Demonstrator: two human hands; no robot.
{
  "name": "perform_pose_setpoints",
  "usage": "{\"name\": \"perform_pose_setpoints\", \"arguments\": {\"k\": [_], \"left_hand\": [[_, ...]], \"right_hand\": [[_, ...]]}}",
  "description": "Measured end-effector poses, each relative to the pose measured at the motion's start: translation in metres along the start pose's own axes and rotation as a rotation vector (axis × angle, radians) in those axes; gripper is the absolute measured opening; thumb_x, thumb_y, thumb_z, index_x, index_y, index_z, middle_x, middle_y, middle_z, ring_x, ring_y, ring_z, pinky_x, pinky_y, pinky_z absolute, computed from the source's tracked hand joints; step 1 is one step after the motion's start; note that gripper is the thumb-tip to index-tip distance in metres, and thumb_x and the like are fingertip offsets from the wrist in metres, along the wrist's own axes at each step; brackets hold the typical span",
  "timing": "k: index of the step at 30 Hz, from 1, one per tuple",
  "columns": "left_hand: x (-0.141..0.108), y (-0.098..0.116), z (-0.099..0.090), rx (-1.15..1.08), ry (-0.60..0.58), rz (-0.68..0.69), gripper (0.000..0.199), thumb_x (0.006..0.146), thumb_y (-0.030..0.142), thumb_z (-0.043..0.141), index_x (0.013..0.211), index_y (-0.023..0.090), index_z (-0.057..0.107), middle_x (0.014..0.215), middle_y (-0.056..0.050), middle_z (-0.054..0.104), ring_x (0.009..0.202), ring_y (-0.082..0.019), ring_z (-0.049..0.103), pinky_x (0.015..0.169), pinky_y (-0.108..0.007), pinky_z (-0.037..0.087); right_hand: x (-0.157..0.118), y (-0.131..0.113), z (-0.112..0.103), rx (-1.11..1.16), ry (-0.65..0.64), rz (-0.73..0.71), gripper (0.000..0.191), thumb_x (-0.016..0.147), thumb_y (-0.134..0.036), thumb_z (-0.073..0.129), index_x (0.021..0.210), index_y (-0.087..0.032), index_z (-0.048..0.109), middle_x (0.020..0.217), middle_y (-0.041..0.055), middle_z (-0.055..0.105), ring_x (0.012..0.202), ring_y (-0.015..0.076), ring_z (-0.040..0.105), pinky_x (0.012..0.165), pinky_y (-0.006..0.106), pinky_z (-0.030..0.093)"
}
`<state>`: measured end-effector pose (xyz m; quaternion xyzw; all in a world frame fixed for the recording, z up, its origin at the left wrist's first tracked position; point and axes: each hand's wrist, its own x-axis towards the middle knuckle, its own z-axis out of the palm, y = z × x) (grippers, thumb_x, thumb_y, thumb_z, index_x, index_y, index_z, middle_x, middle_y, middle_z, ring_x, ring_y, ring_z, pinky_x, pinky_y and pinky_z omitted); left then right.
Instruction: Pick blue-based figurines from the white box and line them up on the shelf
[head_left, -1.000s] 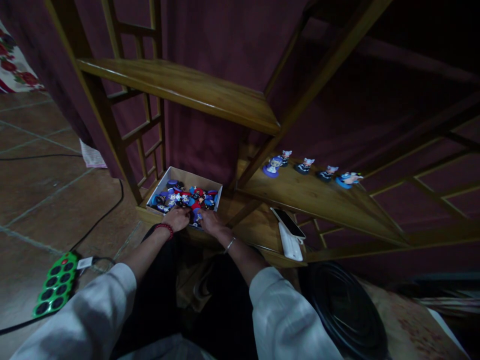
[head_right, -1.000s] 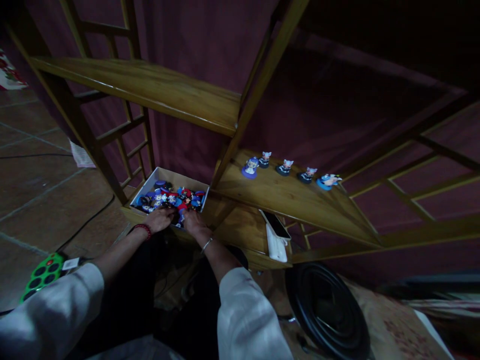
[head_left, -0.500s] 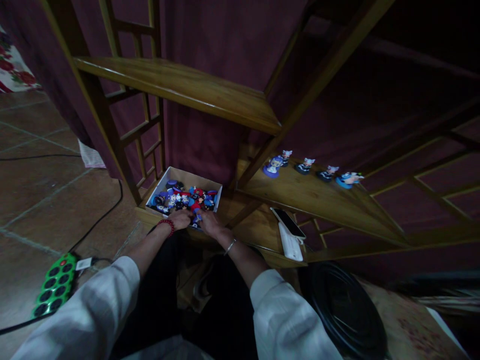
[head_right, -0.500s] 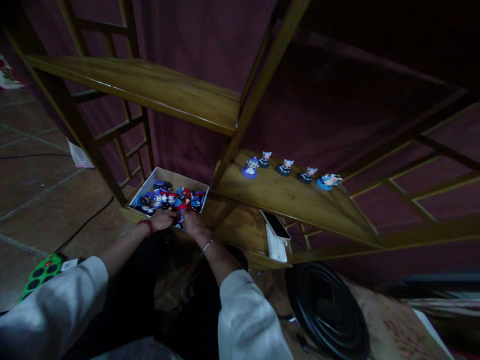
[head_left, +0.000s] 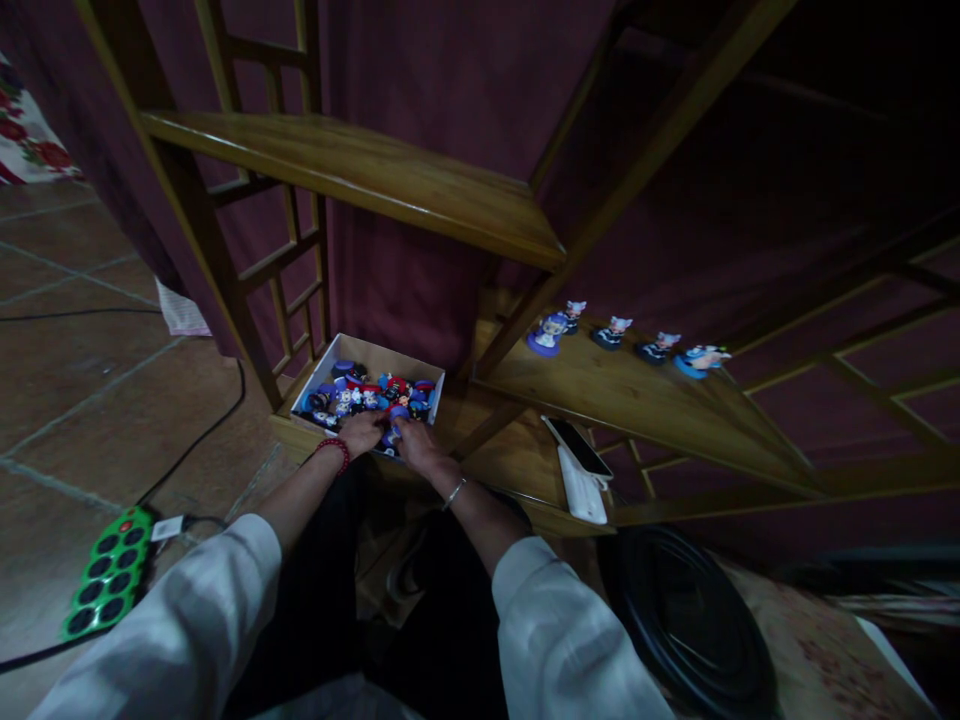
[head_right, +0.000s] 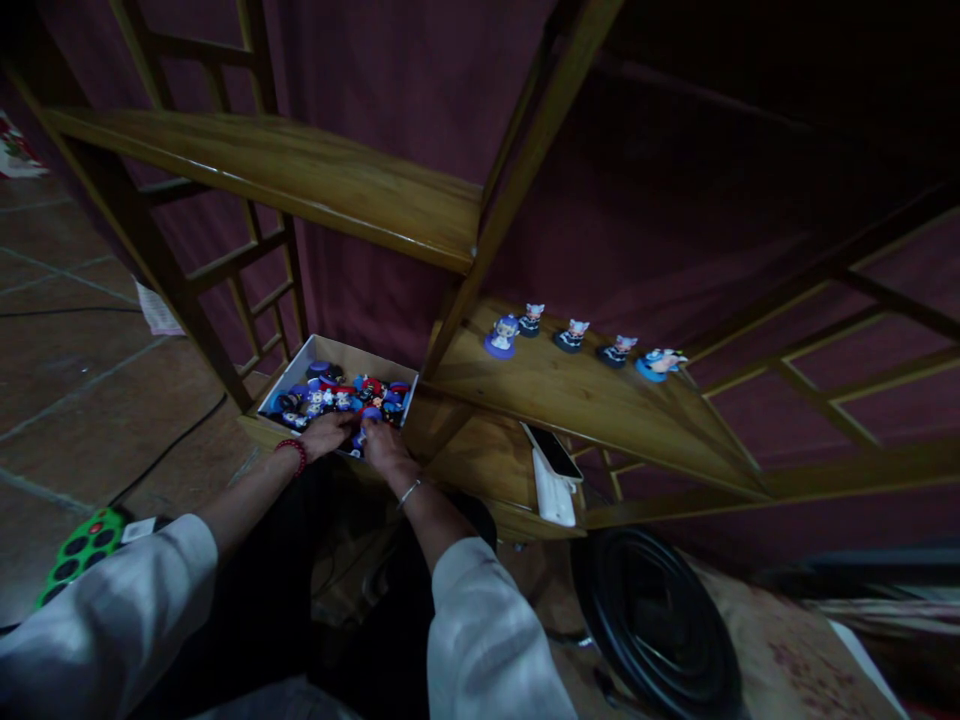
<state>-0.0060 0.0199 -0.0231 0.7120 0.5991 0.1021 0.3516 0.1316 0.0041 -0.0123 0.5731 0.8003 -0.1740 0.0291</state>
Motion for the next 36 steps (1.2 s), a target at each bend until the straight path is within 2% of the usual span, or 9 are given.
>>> {"name": "perform_pose_setpoints", "arguments": {"k": [6,10,15,23,36], "left_hand": [[-0.004,-0.001,-0.003,0.074,0.039,-0.047,0.034,0.075,0.016,0.043,0.099,0.023,0.065,0.095,0.0,0.068,0.089,-0.013,0.059,0.079,-0.019,0.042],[-0.002,-0.003,0.0,0.139,0.027,-0.016,0.03,0.074,0.02,0.048,0.097,0.025,0.066,0.095,0.001,0.068,0.089,-0.013,0.06,0.078,-0.019,0.042],[0.0,-0.004,0.002,0.224,-0.025,0.027,0.027,0.07,0.021,0.051,0.091,0.024,0.068,0.092,-0.002,0.069,0.088,-0.015,0.061,0.077,-0.021,0.043],[0.002,0.0,0.001,0.203,-0.05,-0.021,0.025,0.068,0.022,0.053,0.089,0.022,0.066,0.087,-0.003,0.069,0.085,-0.016,0.062,0.071,-0.02,0.044],[0.006,-0.003,0.003,0.153,-0.054,-0.029,0.02,0.068,0.02,0.054,0.084,0.023,0.066,0.087,-0.003,0.069,0.086,-0.016,0.061,0.073,-0.022,0.044]], "right_hand": [[0.001,-0.002,0.002,-0.058,-0.017,-0.024,0.032,0.08,-0.018,0.046,0.112,-0.021,0.048,0.107,0.0079,0.06,0.097,0.0191,0.056,0.08,0.027,0.04],[0.0,-0.005,-0.003,-0.117,-0.022,-0.033,0.029,0.08,-0.02,0.048,0.108,-0.02,0.051,0.104,0.0097,0.061,0.1,0.021,0.055,0.082,0.031,0.04],[0.003,-0.008,-0.004,-0.117,-0.04,-0.032,0.031,0.079,-0.016,0.047,0.109,-0.018,0.052,0.112,0.0118,0.057,0.097,0.021,0.057,0.079,0.03,0.043],[0.007,-0.01,-0.005,-0.111,-0.103,-0.011,0.033,0.079,-0.016,0.048,0.112,-0.016,0.051,0.112,0.0127,0.057,0.097,0.0223,0.057,0.078,0.028,0.043],[0.014,-0.006,-0.001,-0.071,-0.07,-0.052,0.029,0.076,-0.013,0.048,0.103,-0.016,0.057,0.108,0.0101,0.06,0.097,0.023,0.057,0.08,0.029,0.042]]}}
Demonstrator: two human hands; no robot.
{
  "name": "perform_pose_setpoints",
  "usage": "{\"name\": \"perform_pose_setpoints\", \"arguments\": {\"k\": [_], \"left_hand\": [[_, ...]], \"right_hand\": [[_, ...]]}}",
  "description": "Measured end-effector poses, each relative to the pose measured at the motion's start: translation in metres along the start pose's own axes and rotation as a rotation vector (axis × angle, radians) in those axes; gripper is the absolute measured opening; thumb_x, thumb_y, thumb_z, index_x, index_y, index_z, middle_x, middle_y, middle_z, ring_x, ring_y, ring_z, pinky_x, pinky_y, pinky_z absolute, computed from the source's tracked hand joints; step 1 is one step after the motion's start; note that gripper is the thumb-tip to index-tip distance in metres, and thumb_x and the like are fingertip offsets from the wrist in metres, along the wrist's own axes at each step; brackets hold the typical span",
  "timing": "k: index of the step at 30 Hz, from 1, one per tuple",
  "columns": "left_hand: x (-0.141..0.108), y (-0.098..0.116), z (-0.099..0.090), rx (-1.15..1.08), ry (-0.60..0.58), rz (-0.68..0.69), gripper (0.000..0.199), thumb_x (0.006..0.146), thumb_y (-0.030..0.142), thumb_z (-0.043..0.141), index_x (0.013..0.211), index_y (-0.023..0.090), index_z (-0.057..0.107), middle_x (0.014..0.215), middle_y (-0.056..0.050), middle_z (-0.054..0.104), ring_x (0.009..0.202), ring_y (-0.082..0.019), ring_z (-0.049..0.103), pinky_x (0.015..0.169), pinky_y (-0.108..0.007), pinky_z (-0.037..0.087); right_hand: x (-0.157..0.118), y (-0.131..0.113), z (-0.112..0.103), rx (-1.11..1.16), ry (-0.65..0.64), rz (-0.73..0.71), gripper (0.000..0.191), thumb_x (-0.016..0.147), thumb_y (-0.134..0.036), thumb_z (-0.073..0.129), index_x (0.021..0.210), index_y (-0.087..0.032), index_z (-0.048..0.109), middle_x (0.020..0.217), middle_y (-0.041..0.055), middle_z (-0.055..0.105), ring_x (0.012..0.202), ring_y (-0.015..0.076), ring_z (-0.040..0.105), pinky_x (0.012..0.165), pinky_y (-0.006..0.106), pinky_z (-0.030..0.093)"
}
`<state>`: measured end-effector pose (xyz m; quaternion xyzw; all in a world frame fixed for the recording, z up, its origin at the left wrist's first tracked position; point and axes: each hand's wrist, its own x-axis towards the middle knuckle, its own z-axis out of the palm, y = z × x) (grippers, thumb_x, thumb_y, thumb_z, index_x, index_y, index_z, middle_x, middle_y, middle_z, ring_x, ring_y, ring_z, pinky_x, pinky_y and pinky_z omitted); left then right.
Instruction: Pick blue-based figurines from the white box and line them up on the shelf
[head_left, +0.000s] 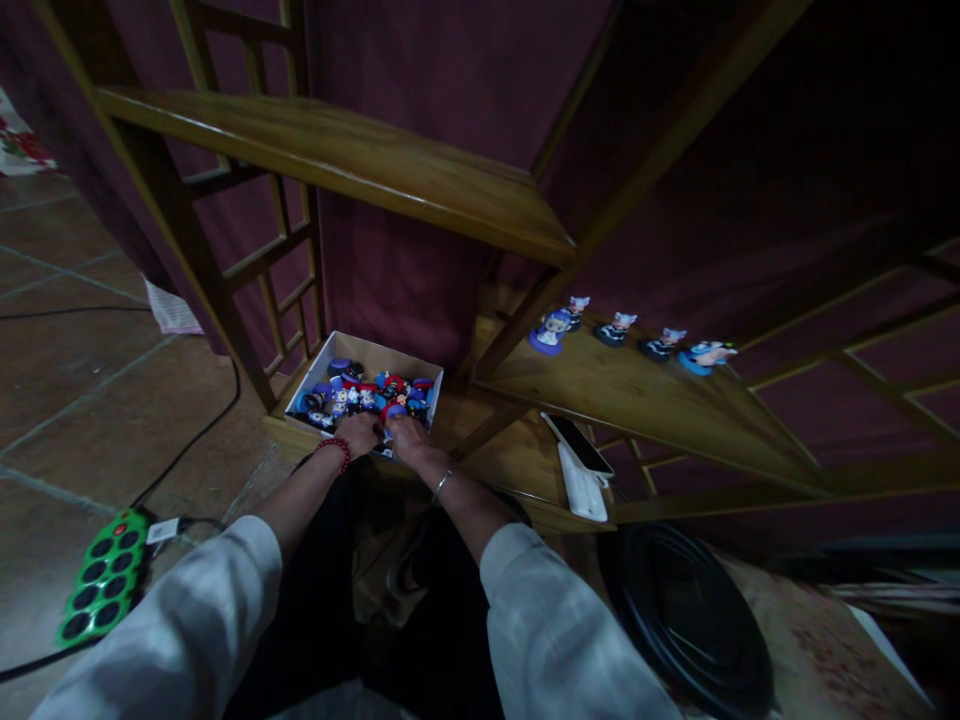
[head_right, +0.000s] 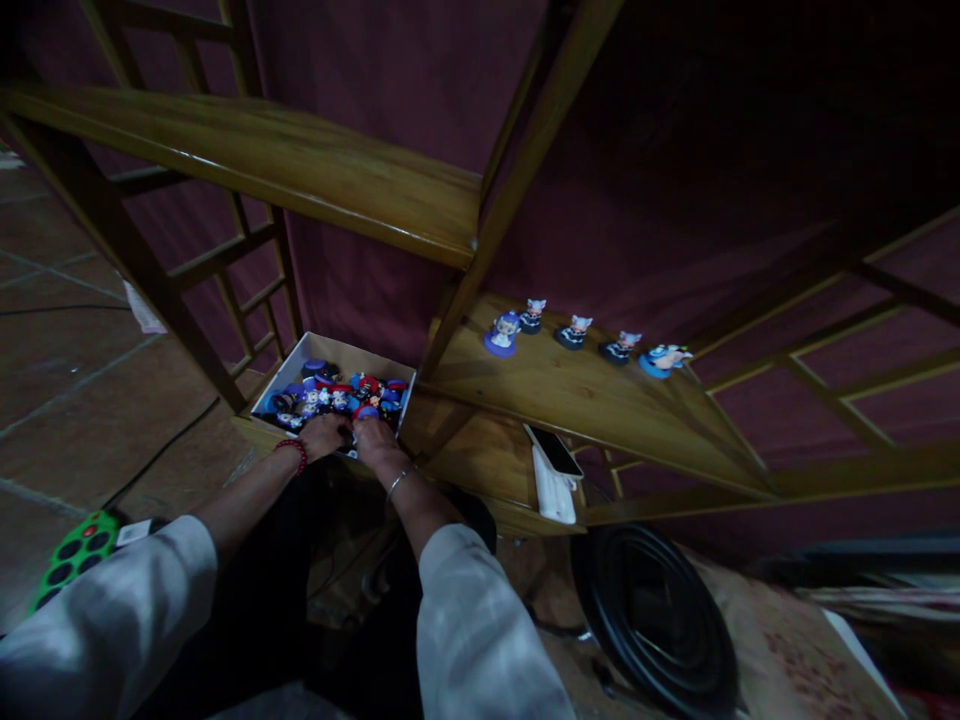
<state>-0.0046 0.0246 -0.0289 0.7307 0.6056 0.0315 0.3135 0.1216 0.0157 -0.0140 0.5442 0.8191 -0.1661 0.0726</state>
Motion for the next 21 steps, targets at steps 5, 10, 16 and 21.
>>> {"name": "perform_pose_setpoints", "arguments": {"k": [5,10,16,21], "left_hand": [[-0.002,0.005,-0.003,0.005,-0.017,-0.055,0.021,0.068,0.018,0.053,0.085,0.02,0.065,0.088,-0.004,0.068,0.089,-0.017,0.061,0.073,-0.022,0.044],[-0.002,0.006,-0.003,0.023,-0.022,-0.046,0.025,0.069,0.016,0.049,0.09,0.016,0.064,0.095,-0.009,0.067,0.091,-0.018,0.06,0.074,-0.023,0.044],[0.004,0.003,-0.001,-0.015,-0.044,-0.069,0.023,0.068,0.018,0.05,0.086,0.016,0.064,0.09,-0.009,0.067,0.087,-0.019,0.061,0.07,-0.024,0.044],[0.006,0.004,0.0,-0.026,-0.054,-0.085,0.023,0.068,0.017,0.049,0.085,0.015,0.063,0.09,-0.01,0.067,0.088,-0.02,0.061,0.07,-0.024,0.045]], "right_hand": [[0.0,0.0,0.002,0.017,0.017,-0.016,0.029,0.075,-0.013,0.049,0.103,-0.014,0.057,0.108,0.0116,0.059,0.096,0.0237,0.057,0.08,0.028,0.042],[0.0,-0.002,-0.002,0.021,0.005,-0.024,0.026,0.077,-0.015,0.048,0.1,-0.011,0.058,0.107,0.0127,0.059,0.096,0.0232,0.057,0.081,0.028,0.043],[-0.001,-0.005,-0.008,0.023,-0.035,-0.001,0.027,0.078,-0.015,0.048,0.103,-0.012,0.058,0.109,0.0127,0.059,0.097,0.0232,0.057,0.082,0.028,0.043],[-0.001,-0.006,-0.01,0.044,-0.041,0.019,0.028,0.078,-0.016,0.048,0.103,-0.014,0.058,0.109,0.0118,0.059,0.098,0.0229,0.057,0.082,0.028,0.044]]}}
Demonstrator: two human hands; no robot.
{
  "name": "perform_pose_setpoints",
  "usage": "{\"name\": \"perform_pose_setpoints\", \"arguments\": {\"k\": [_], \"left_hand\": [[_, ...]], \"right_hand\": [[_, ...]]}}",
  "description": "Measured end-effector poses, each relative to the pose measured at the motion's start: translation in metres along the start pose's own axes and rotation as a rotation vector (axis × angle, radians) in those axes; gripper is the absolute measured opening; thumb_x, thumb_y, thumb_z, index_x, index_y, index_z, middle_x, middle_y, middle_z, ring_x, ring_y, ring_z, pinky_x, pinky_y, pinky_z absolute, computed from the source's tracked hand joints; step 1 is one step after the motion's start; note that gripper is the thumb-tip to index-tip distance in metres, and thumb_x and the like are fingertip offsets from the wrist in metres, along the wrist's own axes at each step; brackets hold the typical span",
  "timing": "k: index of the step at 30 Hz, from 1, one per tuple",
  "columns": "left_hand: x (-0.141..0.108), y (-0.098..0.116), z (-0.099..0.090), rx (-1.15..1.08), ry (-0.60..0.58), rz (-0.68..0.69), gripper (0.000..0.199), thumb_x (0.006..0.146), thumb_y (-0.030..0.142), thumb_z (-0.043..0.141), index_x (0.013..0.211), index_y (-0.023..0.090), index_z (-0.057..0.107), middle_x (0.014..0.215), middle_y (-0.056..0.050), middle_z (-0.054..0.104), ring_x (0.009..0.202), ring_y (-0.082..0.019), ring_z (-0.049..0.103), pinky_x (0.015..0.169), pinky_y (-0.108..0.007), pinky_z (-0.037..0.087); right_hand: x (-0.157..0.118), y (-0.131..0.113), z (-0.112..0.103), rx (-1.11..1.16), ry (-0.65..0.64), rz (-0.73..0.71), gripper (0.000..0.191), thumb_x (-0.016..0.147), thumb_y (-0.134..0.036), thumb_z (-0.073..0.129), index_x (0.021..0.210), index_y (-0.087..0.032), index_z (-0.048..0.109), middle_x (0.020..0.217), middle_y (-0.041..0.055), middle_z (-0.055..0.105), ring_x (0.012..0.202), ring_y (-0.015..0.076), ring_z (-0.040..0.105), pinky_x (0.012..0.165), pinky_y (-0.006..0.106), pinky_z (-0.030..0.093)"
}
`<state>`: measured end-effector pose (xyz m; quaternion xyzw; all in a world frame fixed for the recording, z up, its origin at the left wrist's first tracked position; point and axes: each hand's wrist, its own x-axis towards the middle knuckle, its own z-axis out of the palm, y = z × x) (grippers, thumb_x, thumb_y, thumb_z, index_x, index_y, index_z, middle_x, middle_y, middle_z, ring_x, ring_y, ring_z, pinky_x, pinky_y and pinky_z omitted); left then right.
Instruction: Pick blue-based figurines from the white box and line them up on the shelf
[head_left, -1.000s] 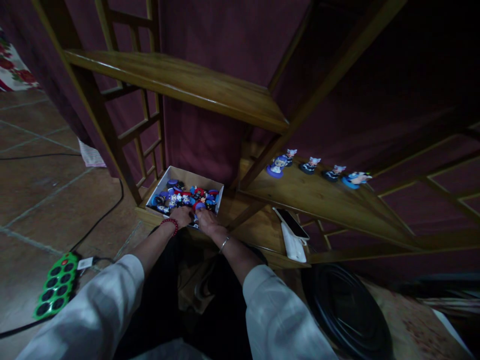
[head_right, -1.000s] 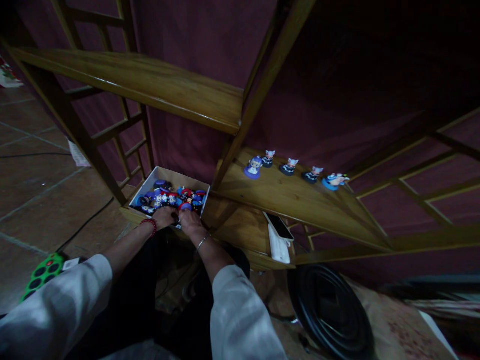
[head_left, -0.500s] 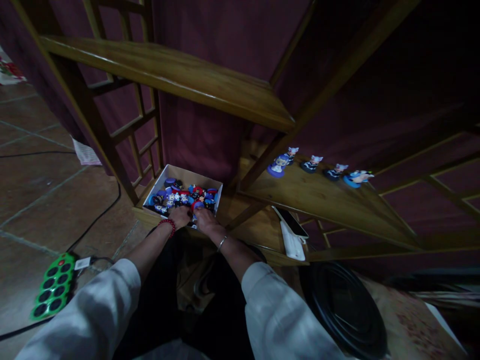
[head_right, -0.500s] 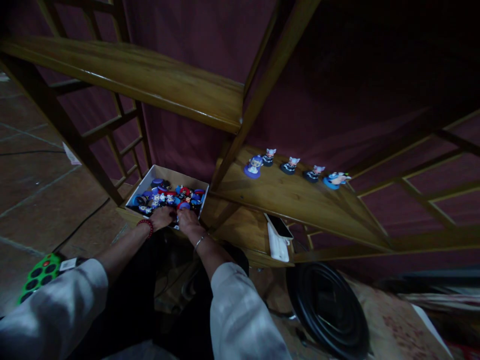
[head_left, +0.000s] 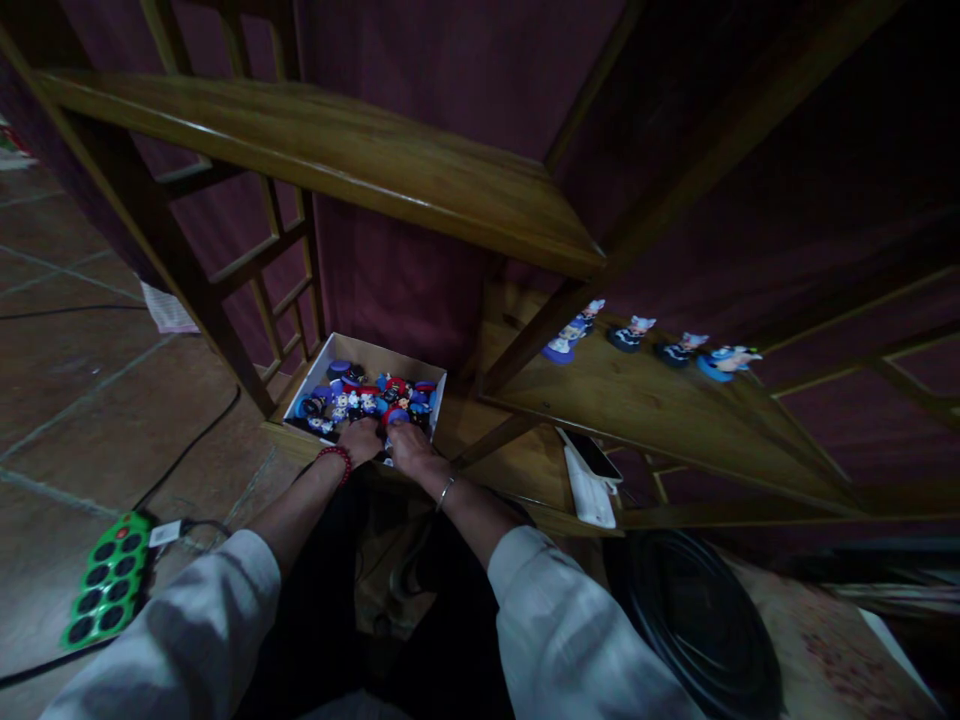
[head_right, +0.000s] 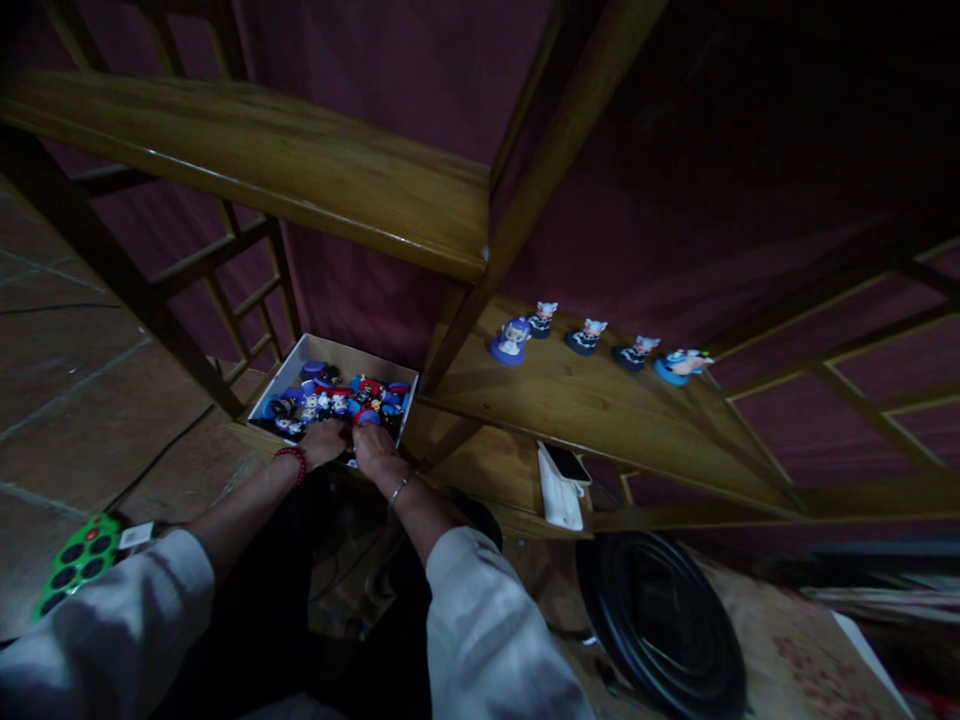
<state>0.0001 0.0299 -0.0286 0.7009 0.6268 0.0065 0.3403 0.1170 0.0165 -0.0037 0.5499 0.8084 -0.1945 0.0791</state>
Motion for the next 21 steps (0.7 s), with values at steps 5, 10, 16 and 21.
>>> {"name": "perform_pose_setpoints", "arguments": {"k": [5,10,16,21], "left_hand": [[-0.008,0.006,-0.002,0.043,0.022,-0.007,0.025,0.071,0.014,0.046,0.088,0.015,0.064,0.094,-0.012,0.067,0.091,-0.02,0.061,0.073,-0.025,0.044],[-0.016,0.009,-0.004,0.086,0.069,0.037,0.026,0.075,0.015,0.042,0.089,0.017,0.064,0.096,-0.009,0.067,0.093,-0.018,0.06,0.075,-0.023,0.043],[-0.015,0.001,-0.005,-0.001,0.171,0.007,0.027,0.078,0.018,0.04,0.092,0.019,0.063,0.095,-0.006,0.067,0.088,-0.016,0.061,0.073,-0.022,0.043],[-0.017,-0.003,-0.006,-0.049,0.225,-0.011,0.027,0.079,0.018,0.041,0.094,0.018,0.063,0.097,-0.007,0.067,0.093,-0.017,0.06,0.078,-0.023,0.043]], "right_hand": [[0.001,0.002,0.003,-0.026,-0.006,0.003,0.028,0.078,-0.015,0.047,0.103,-0.015,0.059,0.108,0.01,0.061,0.096,0.0216,0.058,0.081,0.027,0.044],[0.0,0.005,0.004,-0.05,0.017,-0.037,0.031,0.077,-0.012,0.047,0.107,-0.013,0.056,0.11,0.0119,0.059,0.098,0.0228,0.057,0.082,0.028,0.044],[-0.007,-0.003,-0.006,-0.097,0.04,-0.037,0.028,0.079,-0.014,0.045,0.105,-0.017,0.056,0.108,0.0102,0.06,0.094,0.0212,0.058,0.078,0.029,0.045],[-0.011,-0.01,-0.017,-0.091,0.116,-0.061,0.029,0.078,-0.011,0.044,0.104,-0.018,0.055,0.107,0.0095,0.06,0.097,0.019,0.057,0.078,0.028,0.044]]}}
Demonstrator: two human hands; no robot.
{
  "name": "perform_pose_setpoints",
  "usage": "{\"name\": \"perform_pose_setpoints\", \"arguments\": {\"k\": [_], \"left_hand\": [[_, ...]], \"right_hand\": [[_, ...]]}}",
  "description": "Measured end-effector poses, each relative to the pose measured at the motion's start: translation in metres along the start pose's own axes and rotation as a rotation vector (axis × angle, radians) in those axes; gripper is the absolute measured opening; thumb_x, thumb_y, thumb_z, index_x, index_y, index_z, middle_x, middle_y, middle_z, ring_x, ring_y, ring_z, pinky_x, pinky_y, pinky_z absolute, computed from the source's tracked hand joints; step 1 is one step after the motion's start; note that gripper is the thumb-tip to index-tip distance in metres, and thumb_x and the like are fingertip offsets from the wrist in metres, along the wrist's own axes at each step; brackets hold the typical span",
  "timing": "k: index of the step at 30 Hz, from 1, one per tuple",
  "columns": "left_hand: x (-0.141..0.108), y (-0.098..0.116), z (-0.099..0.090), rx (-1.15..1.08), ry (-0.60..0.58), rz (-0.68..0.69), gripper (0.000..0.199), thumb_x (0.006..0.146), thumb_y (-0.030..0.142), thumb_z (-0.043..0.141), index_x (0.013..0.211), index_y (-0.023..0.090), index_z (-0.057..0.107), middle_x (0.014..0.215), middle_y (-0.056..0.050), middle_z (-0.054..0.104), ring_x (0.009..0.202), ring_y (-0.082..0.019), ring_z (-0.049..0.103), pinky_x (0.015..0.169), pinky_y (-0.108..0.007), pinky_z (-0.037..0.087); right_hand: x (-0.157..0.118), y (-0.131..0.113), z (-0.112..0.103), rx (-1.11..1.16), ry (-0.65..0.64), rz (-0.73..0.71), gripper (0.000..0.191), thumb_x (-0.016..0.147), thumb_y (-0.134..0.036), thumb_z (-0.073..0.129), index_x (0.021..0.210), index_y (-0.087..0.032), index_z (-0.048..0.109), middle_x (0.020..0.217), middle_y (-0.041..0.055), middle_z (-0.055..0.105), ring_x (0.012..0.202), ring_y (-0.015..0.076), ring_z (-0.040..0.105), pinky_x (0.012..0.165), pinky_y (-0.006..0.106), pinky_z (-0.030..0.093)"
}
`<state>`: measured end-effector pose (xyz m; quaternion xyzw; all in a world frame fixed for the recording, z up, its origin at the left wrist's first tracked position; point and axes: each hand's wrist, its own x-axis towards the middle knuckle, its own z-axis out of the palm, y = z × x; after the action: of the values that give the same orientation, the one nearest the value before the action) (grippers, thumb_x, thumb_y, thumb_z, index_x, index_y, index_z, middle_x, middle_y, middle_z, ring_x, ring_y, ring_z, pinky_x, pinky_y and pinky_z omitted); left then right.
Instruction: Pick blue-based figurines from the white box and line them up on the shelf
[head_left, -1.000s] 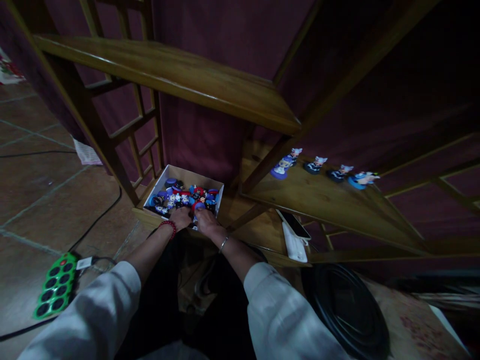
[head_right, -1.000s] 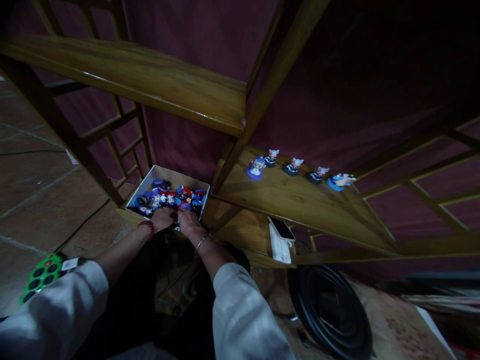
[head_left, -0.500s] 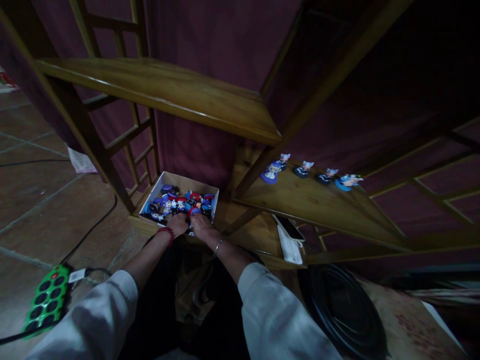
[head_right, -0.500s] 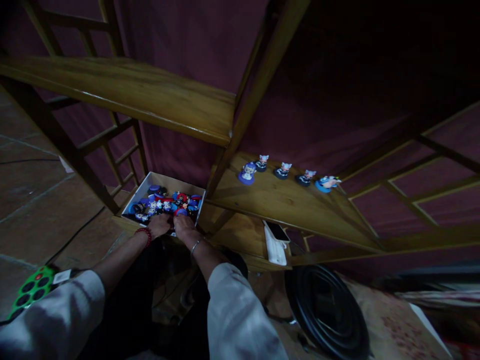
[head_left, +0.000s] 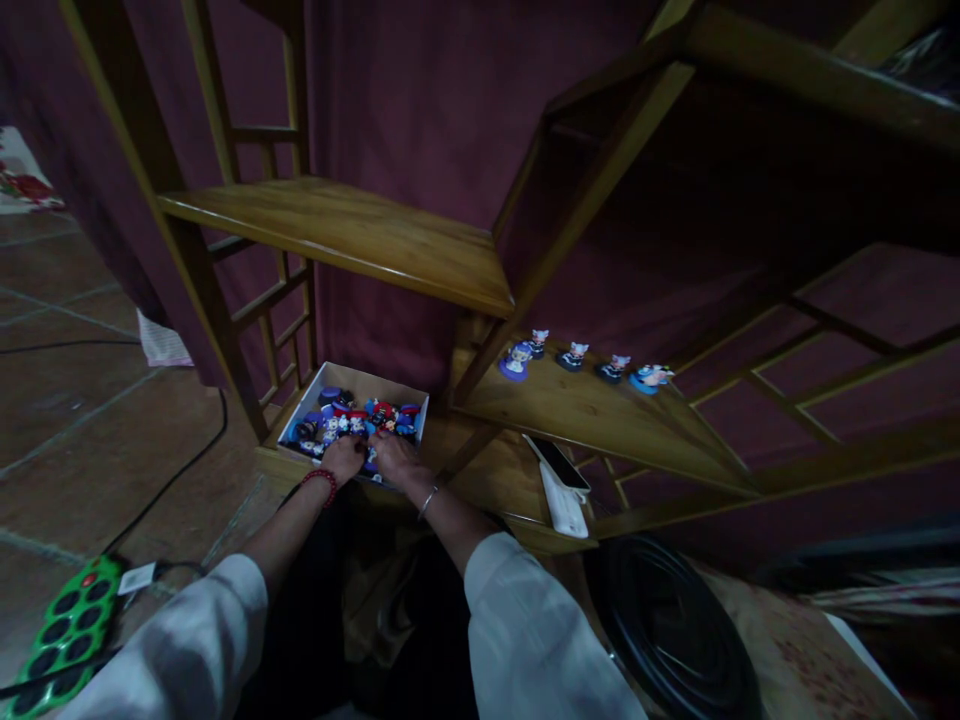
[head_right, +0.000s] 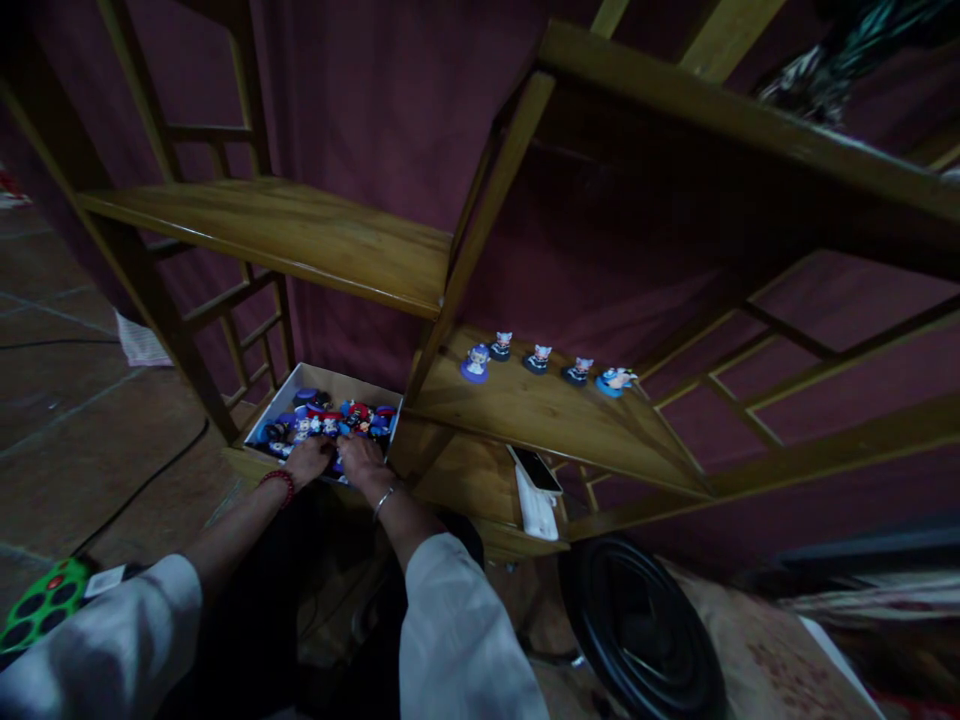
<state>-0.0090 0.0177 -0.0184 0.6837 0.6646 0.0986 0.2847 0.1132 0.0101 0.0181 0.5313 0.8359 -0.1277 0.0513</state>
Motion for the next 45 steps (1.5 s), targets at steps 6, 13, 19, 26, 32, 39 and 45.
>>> {"name": "perform_pose_setpoints", "arguments": {"k": [6,13,19,26,32,39,45], "left_hand": [[-0.005,0.0,0.001,-0.431,-0.027,-0.043,0.027,0.08,0.013,0.04,0.098,0.016,0.06,0.088,-0.003,0.067,0.074,-0.011,0.063,0.066,-0.019,0.049],[-0.024,0.012,-0.007,-0.869,0.005,-0.1,0.02,0.077,0.007,0.045,0.091,0.012,0.058,0.082,-0.003,0.066,0.07,-0.011,0.062,0.067,-0.022,0.052],[-0.043,0.024,-0.016,-1.098,0.022,-0.132,0.014,0.074,0.011,0.051,0.086,0.012,0.057,0.077,-0.004,0.065,0.072,-0.012,0.062,0.07,-0.025,0.052],[-0.061,0.038,-0.021,-1.314,0.008,-0.083,0.009,0.065,0.008,0.059,0.072,0.012,0.058,0.062,0.001,0.059,0.058,-0.009,0.057,0.06,-0.023,0.051],[-0.081,0.056,-0.035,-1.352,-0.023,-0.091,0.013,0.059,0.003,0.063,0.068,0.011,0.059,0.061,0.0,0.06,0.055,-0.01,0.058,0.057,-0.024,0.05],[-0.105,0.08,-0.05,-1.364,-0.038,-0.087,0.011,0.062,0.0,0.06,0.065,0.011,0.058,0.061,0.0,0.06,0.054,-0.009,0.058,0.06,-0.024,0.05],[-0.116,0.093,-0.057,-1.372,-0.067,-0.042,0.01,0.064,0.0,0.059,0.066,0.009,0.059,0.065,-0.003,0.061,0.058,-0.011,0.06,0.06,-0.025,0.051]], "right_hand": [[-0.007,0.003,-0.015,0.052,0.073,0.001,0.033,0.075,-0.023,0.054,0.108,-0.02,0.051,0.107,0.0087,0.059,0.094,0.0185,0.057,0.077,0.027,0.043],[-0.022,0.005,-0.03,0.116,0.133,-0.025,0.031,0.077,-0.016,0.05,0.108,-0.02,0.053,0.109,0.0064,0.058,0.099,0.0172,0.055,0.083,0.028,0.041],[-0.038,0.003,-0.041,0.138,0.152,-0.061,0.037,0.078,-0.013,0.046,0.113,-0.024,0.05,0.114,0.0049,0.055,0.106,0.0167,0.051,0.087,0.028,0.039],[-0.065,-0.001,-0.059,0.185,0.226,-0.047,0.04,0.077,-0.016,0.05,0.117,-0.022,0.048,0.11,0.0057,0.058,0.099,0.0179,0.055,0.084,0.029,0.041],[-0.086,0.005,-0.064,0.285,0.342,-0.109,0.037,0.074,-0.015,0.054,0.111,-0.022,0.053,0.1,0.004,0.063,0.088,0.0164,0.059,0.078,0.026,0.043],[-0.106,0.01,-0.07,0.391,0.405,-0.079,0.042,0.072,-0.013,0.056,0.113,-0.023,0.053,0.091,0.0013,0.065,0.078,0.014,0.06,0.072,0.024,0.045],[-0.125,0.012,-0.078,0.483,0.448,-0.081,0.043,0.074,-0.011,0.054,0.114,-0.025,0.053,0.091,-0.0004,0.066,0.079,0.0135,0.06,0.074,0.025,0.046]]}}
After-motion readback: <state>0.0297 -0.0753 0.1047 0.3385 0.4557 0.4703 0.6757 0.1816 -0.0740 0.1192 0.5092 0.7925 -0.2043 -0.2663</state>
